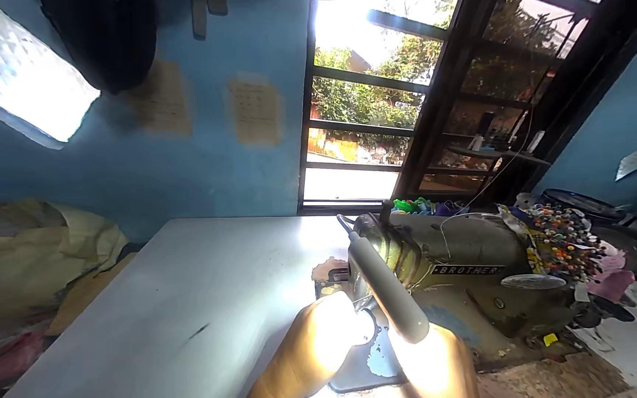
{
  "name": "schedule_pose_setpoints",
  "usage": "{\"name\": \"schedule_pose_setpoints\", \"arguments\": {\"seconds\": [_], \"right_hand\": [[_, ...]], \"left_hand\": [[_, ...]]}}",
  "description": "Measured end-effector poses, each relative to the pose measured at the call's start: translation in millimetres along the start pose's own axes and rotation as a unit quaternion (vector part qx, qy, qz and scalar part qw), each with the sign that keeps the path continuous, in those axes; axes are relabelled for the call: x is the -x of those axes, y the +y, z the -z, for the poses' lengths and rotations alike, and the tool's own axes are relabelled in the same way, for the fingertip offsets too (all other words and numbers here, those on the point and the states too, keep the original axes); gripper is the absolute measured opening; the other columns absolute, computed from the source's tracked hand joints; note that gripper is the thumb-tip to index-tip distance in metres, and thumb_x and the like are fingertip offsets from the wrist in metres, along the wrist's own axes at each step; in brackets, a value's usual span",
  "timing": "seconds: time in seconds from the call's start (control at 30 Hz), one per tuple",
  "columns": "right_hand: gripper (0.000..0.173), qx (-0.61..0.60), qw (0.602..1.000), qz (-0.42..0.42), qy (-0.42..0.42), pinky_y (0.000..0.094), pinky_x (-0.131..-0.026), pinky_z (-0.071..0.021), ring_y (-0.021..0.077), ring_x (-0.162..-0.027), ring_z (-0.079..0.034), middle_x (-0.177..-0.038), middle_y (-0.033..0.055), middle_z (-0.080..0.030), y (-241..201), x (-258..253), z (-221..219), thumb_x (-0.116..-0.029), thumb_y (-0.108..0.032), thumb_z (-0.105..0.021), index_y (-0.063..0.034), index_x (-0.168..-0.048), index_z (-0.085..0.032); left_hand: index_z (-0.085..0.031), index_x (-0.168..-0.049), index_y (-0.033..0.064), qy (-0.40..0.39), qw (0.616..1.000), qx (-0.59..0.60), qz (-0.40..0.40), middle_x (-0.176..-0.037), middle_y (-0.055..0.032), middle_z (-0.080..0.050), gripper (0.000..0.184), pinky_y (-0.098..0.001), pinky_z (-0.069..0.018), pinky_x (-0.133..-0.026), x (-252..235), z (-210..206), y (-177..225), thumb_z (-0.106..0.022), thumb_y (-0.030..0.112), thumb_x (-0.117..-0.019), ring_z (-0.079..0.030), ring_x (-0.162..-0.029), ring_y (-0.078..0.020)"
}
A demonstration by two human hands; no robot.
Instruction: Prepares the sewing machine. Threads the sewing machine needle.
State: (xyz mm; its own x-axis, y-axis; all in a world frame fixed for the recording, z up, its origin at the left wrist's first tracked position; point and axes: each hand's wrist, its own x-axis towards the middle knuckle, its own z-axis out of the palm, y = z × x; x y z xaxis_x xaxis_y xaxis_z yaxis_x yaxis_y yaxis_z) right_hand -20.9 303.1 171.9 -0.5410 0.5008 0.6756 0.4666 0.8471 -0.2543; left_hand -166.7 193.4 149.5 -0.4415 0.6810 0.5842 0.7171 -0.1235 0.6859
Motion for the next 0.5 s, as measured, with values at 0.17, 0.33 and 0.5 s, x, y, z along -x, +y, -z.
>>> {"name": "schedule_pose_setpoints", "arguments": {"seconds": [0.17,0.33,0.5], "right_hand": [[0.031,-0.005,1.000,0.001,-0.026,0.0442,-0.043,-0.0464,0.0256,-0.048,-0.064,-0.051,0.0090,-0.058,1,-1,3,-0.0876,-0.023,-0.064,-0.0055,-0.063,-0.066],[0.032,0.000,0.999,-0.009,-0.034,0.0447,-0.043,-0.0464,0.0263,-0.049,-0.065,-0.052,0.0099,-0.059,0,-1,5,-0.0875,-0.024,-0.064,-0.0056,-0.062,-0.066],[0.028,-0.007,0.999,-0.024,-0.037,0.0452,-0.044,-0.0469,0.0274,-0.049,-0.064,-0.053,0.0107,-0.060,-2,-2,8,-0.0867,-0.022,-0.065,-0.0047,-0.065,-0.068]], "left_hand": [[-0.071,-0.089,0.0054,0.011,1.000,0.012,-0.007,-0.082,-0.0043,-0.070,0.018,-0.0238,-0.0550,-0.077,1,0,-2,-0.066,0.023,-0.0899,-0.068,-0.082,-0.0071],[-0.071,-0.089,0.0060,0.007,1.000,0.006,-0.004,-0.082,-0.0038,-0.069,0.017,-0.0236,-0.0543,-0.076,1,-1,-1,-0.065,0.022,-0.0901,-0.067,-0.082,-0.0076],[-0.070,-0.089,0.0055,0.015,1.000,0.003,-0.014,-0.082,-0.0040,-0.070,0.017,-0.0229,-0.0548,-0.077,1,-1,-1,-0.066,0.022,-0.0891,-0.068,-0.083,-0.0066]]}}
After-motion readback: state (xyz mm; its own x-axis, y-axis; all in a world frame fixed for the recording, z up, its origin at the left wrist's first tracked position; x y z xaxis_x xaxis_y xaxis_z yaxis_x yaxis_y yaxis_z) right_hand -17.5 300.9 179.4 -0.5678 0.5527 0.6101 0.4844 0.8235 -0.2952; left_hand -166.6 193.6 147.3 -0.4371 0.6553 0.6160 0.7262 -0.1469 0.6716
